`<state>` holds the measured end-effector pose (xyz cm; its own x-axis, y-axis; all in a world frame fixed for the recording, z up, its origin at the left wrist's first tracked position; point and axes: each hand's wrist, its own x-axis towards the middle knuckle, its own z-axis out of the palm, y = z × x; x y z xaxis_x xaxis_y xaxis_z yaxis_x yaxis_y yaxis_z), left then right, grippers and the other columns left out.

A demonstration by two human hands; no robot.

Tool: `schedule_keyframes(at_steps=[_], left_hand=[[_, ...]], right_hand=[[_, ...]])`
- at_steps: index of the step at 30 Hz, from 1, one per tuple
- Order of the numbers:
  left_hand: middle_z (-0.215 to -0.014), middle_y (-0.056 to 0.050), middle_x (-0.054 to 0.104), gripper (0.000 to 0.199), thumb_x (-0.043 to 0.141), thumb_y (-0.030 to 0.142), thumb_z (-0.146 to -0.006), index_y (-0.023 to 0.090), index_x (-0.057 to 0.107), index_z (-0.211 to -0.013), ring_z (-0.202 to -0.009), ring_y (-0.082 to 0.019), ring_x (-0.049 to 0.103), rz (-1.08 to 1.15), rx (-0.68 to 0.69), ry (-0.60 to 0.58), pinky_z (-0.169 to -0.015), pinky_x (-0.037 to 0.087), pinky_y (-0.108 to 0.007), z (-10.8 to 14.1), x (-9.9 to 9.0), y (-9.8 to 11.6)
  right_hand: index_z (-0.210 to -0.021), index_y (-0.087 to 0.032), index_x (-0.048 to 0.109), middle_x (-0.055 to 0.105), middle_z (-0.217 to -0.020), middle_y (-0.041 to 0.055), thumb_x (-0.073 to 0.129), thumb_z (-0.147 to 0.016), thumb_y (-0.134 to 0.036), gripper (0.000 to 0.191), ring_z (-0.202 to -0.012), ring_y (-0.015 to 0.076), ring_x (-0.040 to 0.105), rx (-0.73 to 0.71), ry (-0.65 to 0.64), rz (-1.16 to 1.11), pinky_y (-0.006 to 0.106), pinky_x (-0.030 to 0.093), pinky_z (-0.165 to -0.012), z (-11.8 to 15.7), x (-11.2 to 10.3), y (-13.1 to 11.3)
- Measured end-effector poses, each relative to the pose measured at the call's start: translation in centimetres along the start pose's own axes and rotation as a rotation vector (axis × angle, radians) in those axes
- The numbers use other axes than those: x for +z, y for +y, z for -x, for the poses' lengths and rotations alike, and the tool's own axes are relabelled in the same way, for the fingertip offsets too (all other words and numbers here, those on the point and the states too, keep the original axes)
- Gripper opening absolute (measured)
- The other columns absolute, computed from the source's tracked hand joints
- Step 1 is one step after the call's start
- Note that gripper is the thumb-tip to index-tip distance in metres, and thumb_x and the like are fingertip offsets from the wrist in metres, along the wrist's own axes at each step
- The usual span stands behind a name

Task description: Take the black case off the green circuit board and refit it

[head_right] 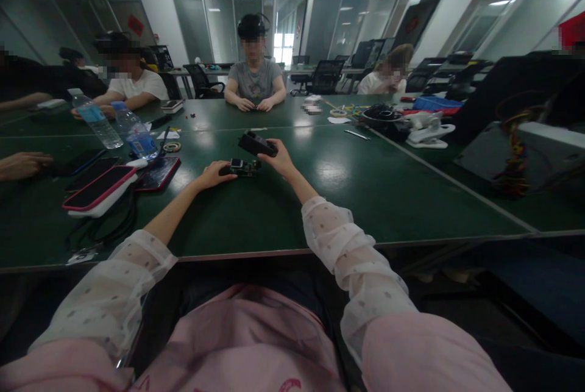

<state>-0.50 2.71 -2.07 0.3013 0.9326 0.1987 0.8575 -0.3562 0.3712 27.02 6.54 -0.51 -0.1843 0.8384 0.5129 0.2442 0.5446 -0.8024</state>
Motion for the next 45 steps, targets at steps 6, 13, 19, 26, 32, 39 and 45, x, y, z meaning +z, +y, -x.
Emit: schedule_keyframes(at_steps=[6, 13, 19, 26, 32, 39, 45], left_hand=[[-0.135, -0.006, 0.057, 0.057, 0.057, 0.064, -0.082, 0.027, 0.059, -0.124, -0.127, -0.03, 0.047, 0.002, 0.027, 0.008, -0.105, 0.037, -0.047, -0.1, 0.0, -0.1], [-0.135, -0.005, 0.057, 0.058, 0.057, 0.066, -0.081, 0.028, 0.058, -0.124, -0.128, -0.031, 0.046, 0.006, 0.001, 0.006, -0.105, 0.037, -0.048, 0.0, 0.0, 0.0], [-0.135, -0.007, 0.057, 0.06, 0.055, 0.067, -0.081, 0.026, 0.058, -0.125, -0.128, -0.031, 0.047, 0.007, 0.015, 0.005, -0.105, 0.037, -0.048, 0.0, 0.1, 0.1], [-0.134, -0.006, 0.058, 0.06, 0.056, 0.067, -0.081, 0.026, 0.058, -0.124, -0.127, -0.03, 0.047, 0.006, 0.016, 0.001, -0.105, 0.037, -0.047, -0.1, 0.0, 0.2], [-0.135, -0.007, 0.057, 0.062, 0.055, 0.069, -0.08, 0.025, 0.058, -0.124, -0.128, -0.031, 0.047, 0.006, 0.014, 0.003, -0.105, 0.037, -0.048, -0.1, 0.1, 0.1], [-0.135, -0.005, 0.057, 0.059, 0.056, 0.068, -0.08, 0.027, 0.058, -0.123, -0.128, -0.031, 0.047, 0.007, 0.009, 0.002, -0.105, 0.037, -0.048, -0.1, 0.2, 0.1], [-0.134, -0.007, 0.058, 0.062, 0.055, 0.069, -0.08, 0.025, 0.058, -0.123, -0.127, -0.03, 0.048, 0.007, 0.027, 0.01, -0.104, 0.038, -0.047, -0.1, 0.1, 0.1]], right_hand=[[-0.122, -0.018, 0.043, 0.056, -0.121, 0.0136, 0.071, -0.076, -0.039, 0.058, -0.113, 0.0288, 0.054, 0.023, 0.367, 0.392, 0.048, 0.044, -0.1, -0.9, -2.5, 1.3], [-0.121, -0.012, 0.042, 0.051, -0.124, 0.019, 0.066, -0.078, -0.028, 0.052, -0.122, 0.0324, 0.047, 0.2, 0.583, 0.653, 0.052, 0.037, -0.105, -0.2, -4.6, 2.5], [-0.118, -0.008, 0.042, 0.049, -0.125, 0.0236, 0.069, -0.075, -0.023, 0.053, -0.123, 0.0343, 0.045, 0.329, 0.515, 0.723, 0.051, 0.034, -0.106, 0.6, -4.8, 3.4], [-0.123, -0.006, 0.039, 0.045, -0.129, 0.0298, 0.072, -0.074, -0.043, 0.07, -0.127, 0.0401, 0.04, 0.409, 0.504, 0.72, 0.058, 0.031, -0.105, 1.1, -4.2, 3.6], [-0.136, -0.008, 0.03, 0.041, -0.135, 0.0277, 0.049, -0.089, -0.054, 0.068, -0.129, 0.039, 0.037, 0.362, 0.64, 0.692, 0.06, 0.029, -0.105, 0.8, -4.0, 2.4], [-0.145, -0.012, 0.02, 0.043, -0.132, 0.0252, 0.036, -0.093, -0.056, 0.07, -0.126, 0.0379, 0.039, 0.328, 0.628, 0.808, 0.059, 0.03, -0.101, 0.9, -4.0, 1.7], [-0.14, -0.018, 0.037, 0.042, -0.128, 0.0212, 0.048, -0.089, -0.057, 0.065, -0.121, 0.037, 0.039, 0.292, 0.513, 0.874, 0.057, 0.033, -0.097, 1.1, -3.9, 2.4]])
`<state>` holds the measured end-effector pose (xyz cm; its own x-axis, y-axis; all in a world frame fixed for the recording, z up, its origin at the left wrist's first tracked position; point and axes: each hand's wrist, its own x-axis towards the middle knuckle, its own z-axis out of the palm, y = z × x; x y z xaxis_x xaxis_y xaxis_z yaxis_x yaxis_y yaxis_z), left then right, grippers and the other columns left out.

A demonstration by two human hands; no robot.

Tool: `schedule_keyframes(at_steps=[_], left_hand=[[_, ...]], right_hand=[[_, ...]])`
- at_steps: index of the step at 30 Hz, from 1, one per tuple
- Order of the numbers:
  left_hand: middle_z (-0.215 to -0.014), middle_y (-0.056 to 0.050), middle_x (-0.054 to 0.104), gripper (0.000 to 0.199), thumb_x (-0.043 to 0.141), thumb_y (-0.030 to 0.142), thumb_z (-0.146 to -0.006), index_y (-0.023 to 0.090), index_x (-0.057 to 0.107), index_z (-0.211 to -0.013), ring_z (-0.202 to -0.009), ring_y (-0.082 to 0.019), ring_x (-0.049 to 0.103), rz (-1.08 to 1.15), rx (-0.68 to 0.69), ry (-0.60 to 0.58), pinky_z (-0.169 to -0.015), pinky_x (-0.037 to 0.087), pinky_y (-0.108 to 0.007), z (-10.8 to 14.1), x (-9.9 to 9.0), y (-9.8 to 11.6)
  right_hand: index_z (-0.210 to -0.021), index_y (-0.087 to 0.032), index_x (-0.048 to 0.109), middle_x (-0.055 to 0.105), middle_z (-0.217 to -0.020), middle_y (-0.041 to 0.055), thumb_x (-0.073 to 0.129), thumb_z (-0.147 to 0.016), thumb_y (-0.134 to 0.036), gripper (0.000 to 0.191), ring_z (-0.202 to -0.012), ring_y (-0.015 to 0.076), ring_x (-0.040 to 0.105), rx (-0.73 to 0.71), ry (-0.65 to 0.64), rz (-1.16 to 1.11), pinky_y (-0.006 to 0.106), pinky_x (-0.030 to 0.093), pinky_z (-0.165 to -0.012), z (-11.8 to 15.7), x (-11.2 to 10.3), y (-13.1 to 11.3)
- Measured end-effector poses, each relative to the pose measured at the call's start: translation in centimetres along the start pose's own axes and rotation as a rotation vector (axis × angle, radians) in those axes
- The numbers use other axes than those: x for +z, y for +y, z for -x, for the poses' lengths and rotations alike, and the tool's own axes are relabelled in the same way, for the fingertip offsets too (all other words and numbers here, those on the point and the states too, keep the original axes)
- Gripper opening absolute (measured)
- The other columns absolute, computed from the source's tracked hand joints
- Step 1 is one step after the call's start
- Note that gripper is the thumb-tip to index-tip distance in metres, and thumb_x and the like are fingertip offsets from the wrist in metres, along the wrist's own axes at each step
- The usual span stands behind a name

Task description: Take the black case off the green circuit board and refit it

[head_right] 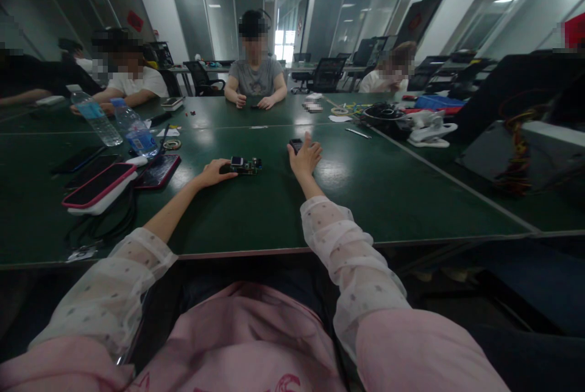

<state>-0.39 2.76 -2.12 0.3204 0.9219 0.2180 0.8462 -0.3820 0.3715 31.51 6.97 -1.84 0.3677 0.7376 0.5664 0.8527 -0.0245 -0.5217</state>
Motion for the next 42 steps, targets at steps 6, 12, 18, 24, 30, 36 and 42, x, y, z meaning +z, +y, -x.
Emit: schedule_keyframes(at_steps=[6, 12, 18, 24, 30, 36, 42], left_hand=[[-0.135, -0.006, 0.057, 0.062, 0.054, 0.069, -0.08, 0.026, 0.057, -0.124, -0.128, -0.031, 0.047, -0.009, -0.02, -0.01, -0.104, 0.038, -0.048, 0.0, 0.0, 0.0], [-0.136, -0.006, 0.057, 0.063, 0.054, 0.07, -0.08, 0.025, 0.057, -0.124, -0.128, -0.03, 0.047, 0.003, -0.006, -0.007, -0.105, 0.037, -0.048, -0.1, 0.1, -0.2], [-0.135, -0.007, 0.057, 0.064, 0.054, 0.07, -0.08, 0.024, 0.057, -0.124, -0.126, -0.03, 0.048, -0.002, -0.005, -0.01, -0.104, 0.038, -0.047, -0.1, 0.0, 0.0], [-0.135, -0.006, 0.057, 0.061, 0.054, 0.068, -0.081, 0.026, 0.057, -0.124, -0.127, -0.031, 0.047, -0.003, -0.02, -0.016, -0.104, 0.037, -0.049, -0.1, -0.1, 0.1], [-0.134, -0.006, 0.058, 0.06, 0.054, 0.069, -0.081, 0.026, 0.058, -0.124, -0.127, -0.03, 0.047, -0.005, -0.011, -0.005, -0.105, 0.037, -0.048, -0.2, 0.1, -0.2], [-0.139, -0.007, 0.055, 0.061, 0.056, 0.068, -0.08, 0.027, 0.057, -0.126, -0.131, -0.032, 0.044, -0.012, -0.039, -0.004, -0.107, 0.035, -0.051, -0.1, 0.1, 0.0], [-0.137, -0.008, 0.057, 0.061, 0.057, 0.065, -0.081, 0.026, 0.057, -0.127, -0.13, -0.032, 0.046, -0.015, -0.039, -0.001, -0.106, 0.036, -0.05, -0.2, 0.2, 0.0]], right_hand=[[-0.127, -0.02, 0.055, 0.042, -0.126, 0.0184, 0.054, -0.089, -0.049, 0.048, -0.122, 0.0373, 0.036, -0.047, -0.075, 0.013, 0.056, 0.033, -0.097, 0.0, 0.1, 0.3], [-0.135, -0.02, 0.047, 0.045, -0.123, 0.0181, 0.064, -0.084, -0.03, 0.054, -0.119, 0.0344, 0.043, -0.025, -0.169, 0.017, 0.053, 0.036, -0.098, -0.1, -0.3, 0.6], [-0.125, -0.015, 0.05, 0.05, -0.119, 0.0175, 0.067, -0.078, -0.021, 0.05, -0.117, 0.0335, 0.047, 0.0, -0.139, -0.034, 0.053, 0.039, -0.098, -0.2, 0.2, 1.1], [-0.122, -0.013, 0.048, 0.054, -0.121, 0.0185, 0.068, -0.075, -0.023, 0.052, -0.117, 0.032, 0.05, -0.035, -0.108, -0.283, 0.052, 0.038, -0.104, -1.9, 1.7, 1.0], [-0.122, -0.016, 0.051, 0.059, -0.12, 0.0143, 0.073, -0.073, -0.039, 0.059, -0.112, 0.0295, 0.056, -0.255, -0.265, -0.659, 0.049, 0.043, -0.102, -1.7, 1.1, -1.9], [-0.123, -0.021, 0.054, 0.06, -0.12, 0.0099, 0.076, -0.068, -0.05, 0.066, -0.114, 0.0289, 0.056, -0.466, -0.56, -0.856, 0.047, 0.045, -0.1, 1.0, -1.1, -5.2], [-0.123, -0.021, 0.054, 0.057, -0.125, 0.0107, 0.077, -0.069, -0.047, 0.064, -0.116, 0.0292, 0.055, -0.503, -0.72, -0.864, 0.047, 0.048, -0.098, 1.8, -1.6, -5.7]])
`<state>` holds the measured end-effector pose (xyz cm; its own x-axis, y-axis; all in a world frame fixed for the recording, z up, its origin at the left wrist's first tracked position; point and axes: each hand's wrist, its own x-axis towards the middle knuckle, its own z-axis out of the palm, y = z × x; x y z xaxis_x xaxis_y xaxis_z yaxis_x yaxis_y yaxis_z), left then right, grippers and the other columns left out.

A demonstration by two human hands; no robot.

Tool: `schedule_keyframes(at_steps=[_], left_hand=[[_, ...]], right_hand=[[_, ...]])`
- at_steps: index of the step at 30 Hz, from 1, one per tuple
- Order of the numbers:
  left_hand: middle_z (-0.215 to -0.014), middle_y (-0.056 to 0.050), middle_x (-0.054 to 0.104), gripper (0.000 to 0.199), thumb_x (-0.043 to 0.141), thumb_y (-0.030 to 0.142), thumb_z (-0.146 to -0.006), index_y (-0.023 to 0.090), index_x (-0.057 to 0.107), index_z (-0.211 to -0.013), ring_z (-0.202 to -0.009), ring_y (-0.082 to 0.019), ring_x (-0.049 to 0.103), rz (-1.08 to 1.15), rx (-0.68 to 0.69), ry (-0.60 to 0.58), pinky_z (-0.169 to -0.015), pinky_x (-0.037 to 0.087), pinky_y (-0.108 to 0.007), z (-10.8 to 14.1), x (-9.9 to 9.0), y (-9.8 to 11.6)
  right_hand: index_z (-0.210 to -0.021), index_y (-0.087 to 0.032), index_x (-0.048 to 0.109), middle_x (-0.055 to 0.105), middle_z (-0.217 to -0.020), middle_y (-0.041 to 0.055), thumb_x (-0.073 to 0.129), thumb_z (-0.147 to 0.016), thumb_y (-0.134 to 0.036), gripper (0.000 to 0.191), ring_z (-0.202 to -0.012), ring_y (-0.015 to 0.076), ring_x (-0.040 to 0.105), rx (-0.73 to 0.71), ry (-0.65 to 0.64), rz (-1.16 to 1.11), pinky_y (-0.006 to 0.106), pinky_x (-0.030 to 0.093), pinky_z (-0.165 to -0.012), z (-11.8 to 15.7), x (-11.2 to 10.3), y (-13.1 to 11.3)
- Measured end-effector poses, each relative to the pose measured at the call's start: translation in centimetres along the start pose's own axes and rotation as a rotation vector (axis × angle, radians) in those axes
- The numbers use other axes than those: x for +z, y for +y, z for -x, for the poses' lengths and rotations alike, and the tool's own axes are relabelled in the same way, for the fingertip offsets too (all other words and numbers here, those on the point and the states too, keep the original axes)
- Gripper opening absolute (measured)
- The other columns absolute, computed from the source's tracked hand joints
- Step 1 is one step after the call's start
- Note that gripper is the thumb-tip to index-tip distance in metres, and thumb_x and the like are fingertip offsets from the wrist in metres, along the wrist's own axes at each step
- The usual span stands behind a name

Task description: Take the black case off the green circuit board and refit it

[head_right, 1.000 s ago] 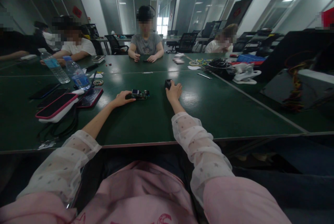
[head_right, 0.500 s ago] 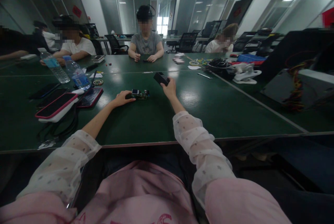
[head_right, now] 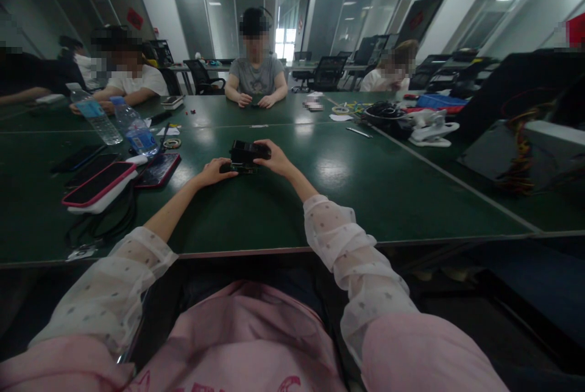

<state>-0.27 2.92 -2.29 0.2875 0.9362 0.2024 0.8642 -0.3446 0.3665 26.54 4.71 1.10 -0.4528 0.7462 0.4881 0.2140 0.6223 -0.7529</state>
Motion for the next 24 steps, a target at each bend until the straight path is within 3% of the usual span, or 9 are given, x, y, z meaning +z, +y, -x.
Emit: schedule_keyframes(at_steps=[8, 14, 20, 24], left_hand=[[-0.132, -0.009, 0.059, 0.062, 0.058, 0.065, -0.08, 0.024, 0.058, -0.126, -0.128, -0.032, 0.048, 0.003, -0.007, -0.004, -0.106, 0.037, -0.048, -0.1, -0.1, 0.1], [-0.135, -0.011, 0.057, 0.075, 0.061, 0.07, -0.073, 0.024, 0.052, -0.131, -0.128, -0.033, 0.047, 0.003, -0.038, 0.008, -0.105, 0.037, -0.048, 0.0, 0.0, 0.2], [-0.135, -0.01, 0.057, 0.07, 0.06, 0.069, -0.074, 0.026, 0.053, -0.129, -0.128, -0.033, 0.047, -0.01, -0.03, 0.006, -0.106, 0.036, -0.049, 0.0, 0.1, 0.1], [-0.134, -0.009, 0.057, 0.068, 0.058, 0.069, -0.076, 0.025, 0.054, -0.128, -0.129, -0.033, 0.046, 0.0, -0.026, 0.002, -0.106, 0.036, -0.049, 0.0, 0.0, 0.1]], right_hand=[[-0.123, -0.022, 0.053, 0.058, -0.123, 0.0094, 0.078, -0.068, -0.046, 0.065, -0.117, 0.0289, 0.055, -0.013, -0.074, -0.049, 0.05, 0.045, -0.102, 0.1, 0.6, 0.5], [-0.125, -0.021, 0.054, 0.056, -0.124, 0.0107, 0.081, -0.064, -0.043, 0.07, -0.118, 0.0294, 0.053, -0.009, -0.103, 0.066, 0.052, 0.042, -0.105, 0.4, 1.1, 2.2], [-0.131, -0.022, 0.049, 0.055, -0.127, 0.0112, 0.081, -0.065, -0.039, 0.075, -0.12, 0.0295, 0.052, 0.042, -0.112, 0.057, 0.051, 0.046, -0.102, 0.8, 1.2, 2.8], [-0.129, -0.02, 0.051, 0.057, -0.125, 0.0105, 0.081, -0.065, -0.037, 0.073, -0.117, 0.0285, 0.055, 0.035, -0.109, 0.073, 0.051, 0.041, -0.106, 0.8, 1.2, 2.7]])
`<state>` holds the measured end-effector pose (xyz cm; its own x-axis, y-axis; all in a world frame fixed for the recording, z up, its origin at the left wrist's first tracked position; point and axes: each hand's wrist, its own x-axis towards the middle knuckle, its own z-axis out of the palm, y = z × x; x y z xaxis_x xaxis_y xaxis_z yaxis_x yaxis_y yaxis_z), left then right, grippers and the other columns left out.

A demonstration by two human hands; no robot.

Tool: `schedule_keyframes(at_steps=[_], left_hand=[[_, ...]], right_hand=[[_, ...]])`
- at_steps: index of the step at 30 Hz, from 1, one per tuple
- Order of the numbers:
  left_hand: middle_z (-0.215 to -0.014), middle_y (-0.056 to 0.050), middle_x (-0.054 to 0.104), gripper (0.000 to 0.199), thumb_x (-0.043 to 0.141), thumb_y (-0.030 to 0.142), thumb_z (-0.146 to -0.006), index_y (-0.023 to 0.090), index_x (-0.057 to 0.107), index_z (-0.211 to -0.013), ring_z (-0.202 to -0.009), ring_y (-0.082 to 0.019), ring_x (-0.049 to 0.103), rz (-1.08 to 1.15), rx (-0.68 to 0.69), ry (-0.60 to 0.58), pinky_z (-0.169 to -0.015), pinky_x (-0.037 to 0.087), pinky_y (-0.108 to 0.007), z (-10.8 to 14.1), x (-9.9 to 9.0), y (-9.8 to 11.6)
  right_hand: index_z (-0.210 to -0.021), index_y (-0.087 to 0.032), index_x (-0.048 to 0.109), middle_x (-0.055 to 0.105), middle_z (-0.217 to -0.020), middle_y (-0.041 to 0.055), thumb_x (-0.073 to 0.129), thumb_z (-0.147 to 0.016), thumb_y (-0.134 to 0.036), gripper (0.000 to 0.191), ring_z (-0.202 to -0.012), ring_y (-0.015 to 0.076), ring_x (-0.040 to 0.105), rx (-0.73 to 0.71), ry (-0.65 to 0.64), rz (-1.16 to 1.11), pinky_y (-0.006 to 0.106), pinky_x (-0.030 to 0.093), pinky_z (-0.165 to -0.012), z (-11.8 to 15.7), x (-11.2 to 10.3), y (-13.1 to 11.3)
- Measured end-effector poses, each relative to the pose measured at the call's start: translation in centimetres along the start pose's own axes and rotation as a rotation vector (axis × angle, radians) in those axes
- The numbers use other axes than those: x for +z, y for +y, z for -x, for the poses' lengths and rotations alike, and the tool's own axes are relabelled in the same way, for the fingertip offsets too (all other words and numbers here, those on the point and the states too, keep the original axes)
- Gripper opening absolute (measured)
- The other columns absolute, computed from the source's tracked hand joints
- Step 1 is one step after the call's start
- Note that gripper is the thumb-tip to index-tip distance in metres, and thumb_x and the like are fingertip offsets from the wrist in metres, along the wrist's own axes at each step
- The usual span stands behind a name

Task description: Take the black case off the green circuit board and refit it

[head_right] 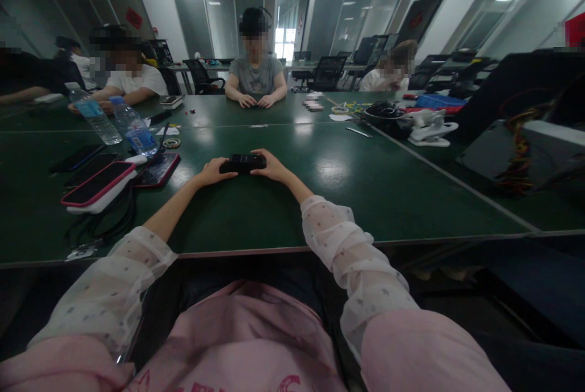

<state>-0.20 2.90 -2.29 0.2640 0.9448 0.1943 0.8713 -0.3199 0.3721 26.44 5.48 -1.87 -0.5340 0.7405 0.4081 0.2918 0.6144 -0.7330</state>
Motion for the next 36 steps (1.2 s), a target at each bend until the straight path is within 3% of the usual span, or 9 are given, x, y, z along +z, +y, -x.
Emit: schedule_keyframes(at_steps=[36], left_hand=[[-0.133, -0.008, 0.058, 0.068, 0.059, 0.07, -0.074, 0.027, 0.056, -0.127, -0.127, -0.033, 0.047, 0.004, 0.025, -0.003, -0.105, 0.037, -0.049, -0.1, 0.2, -0.4]], right_hand=[[-0.12, -0.022, 0.055, 0.062, -0.116, 0.0072, 0.081, -0.065, -0.039, 0.063, -0.11, 0.0266, 0.06, 0.01, 0.022, -0.089, 0.049, 0.044, -0.103, 0.1, 0.4, 0.8]])
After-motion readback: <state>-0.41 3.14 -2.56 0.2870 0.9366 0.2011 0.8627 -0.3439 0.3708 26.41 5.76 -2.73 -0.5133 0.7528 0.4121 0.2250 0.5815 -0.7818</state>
